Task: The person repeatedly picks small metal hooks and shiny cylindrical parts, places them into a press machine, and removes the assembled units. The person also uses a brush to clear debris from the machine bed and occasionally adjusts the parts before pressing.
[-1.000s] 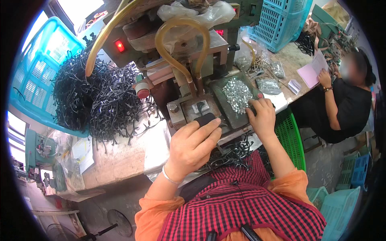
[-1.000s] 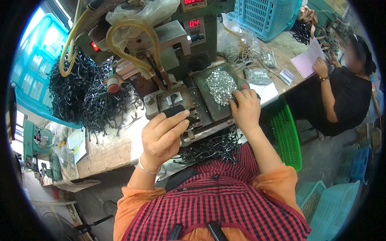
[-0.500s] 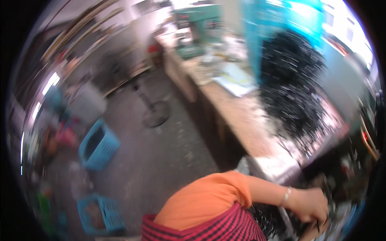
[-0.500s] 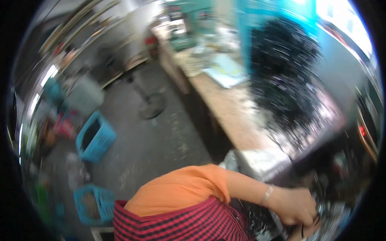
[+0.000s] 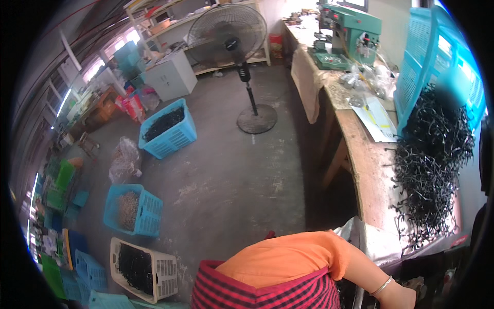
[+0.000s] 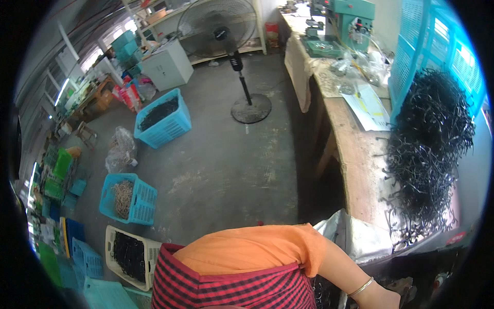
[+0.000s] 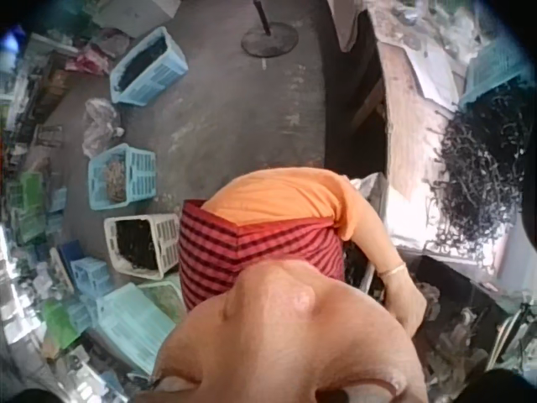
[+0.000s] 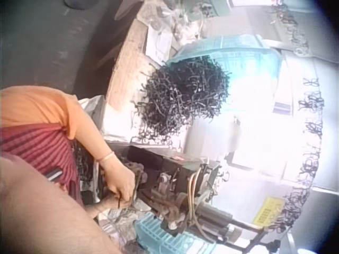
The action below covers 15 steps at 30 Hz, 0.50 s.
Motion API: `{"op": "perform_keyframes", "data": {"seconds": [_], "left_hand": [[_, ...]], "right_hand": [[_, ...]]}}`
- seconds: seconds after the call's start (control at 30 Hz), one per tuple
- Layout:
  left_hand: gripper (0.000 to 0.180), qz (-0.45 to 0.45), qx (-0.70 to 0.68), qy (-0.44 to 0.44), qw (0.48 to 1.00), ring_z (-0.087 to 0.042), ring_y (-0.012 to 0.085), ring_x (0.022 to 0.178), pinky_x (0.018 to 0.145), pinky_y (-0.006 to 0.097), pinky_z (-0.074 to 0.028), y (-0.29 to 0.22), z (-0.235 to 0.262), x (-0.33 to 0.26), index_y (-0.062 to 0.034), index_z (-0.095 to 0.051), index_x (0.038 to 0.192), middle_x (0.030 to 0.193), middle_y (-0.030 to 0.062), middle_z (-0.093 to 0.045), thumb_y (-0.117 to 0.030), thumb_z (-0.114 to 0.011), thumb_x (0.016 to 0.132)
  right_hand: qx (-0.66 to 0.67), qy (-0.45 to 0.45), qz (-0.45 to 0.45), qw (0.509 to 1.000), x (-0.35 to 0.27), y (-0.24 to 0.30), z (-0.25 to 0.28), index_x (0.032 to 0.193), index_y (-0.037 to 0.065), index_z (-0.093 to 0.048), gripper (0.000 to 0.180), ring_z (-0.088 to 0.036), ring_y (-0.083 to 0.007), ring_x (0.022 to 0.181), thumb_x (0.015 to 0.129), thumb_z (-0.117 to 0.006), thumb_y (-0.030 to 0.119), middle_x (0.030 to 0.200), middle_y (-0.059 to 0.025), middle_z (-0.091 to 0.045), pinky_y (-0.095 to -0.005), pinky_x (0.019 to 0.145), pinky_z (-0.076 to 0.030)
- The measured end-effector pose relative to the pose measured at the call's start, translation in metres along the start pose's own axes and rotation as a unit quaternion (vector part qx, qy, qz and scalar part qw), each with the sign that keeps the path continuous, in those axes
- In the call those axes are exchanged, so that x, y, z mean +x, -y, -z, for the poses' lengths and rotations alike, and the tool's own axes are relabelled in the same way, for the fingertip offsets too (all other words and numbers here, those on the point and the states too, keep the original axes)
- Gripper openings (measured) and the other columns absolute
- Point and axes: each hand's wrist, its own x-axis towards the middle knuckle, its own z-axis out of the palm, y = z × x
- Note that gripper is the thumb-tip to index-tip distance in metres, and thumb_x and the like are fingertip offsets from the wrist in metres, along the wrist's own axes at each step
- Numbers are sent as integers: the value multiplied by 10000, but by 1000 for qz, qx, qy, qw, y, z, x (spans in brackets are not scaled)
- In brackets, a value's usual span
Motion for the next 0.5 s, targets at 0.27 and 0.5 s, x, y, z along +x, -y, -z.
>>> {"op": "perform_keyframes", "data": {"seconds": [0.27,0.5], "left_hand": [[205,22,7,53,998,-695,344,809,650,434,-521,-11,-4,6,-140,-752,1016,944,123,-754,-329,-687,968],[123,113,101,36,988,-650,269,766,581,411,-515,-37,40,3,-138,-619,791,788,35,-622,-216,-687,725]], "right_hand": [[28,-9,-14,999,-9,-11,22,1264,5,-609,382,-634,-290,1072,919,-679,152,1190,-166,-656,-415,954,-496],[43,-47,-119,991,-34,-41,41,1330,1,-605,432,-641,-265,1116,939,-681,168,1248,-161,-658,-393,995,-500]]}}
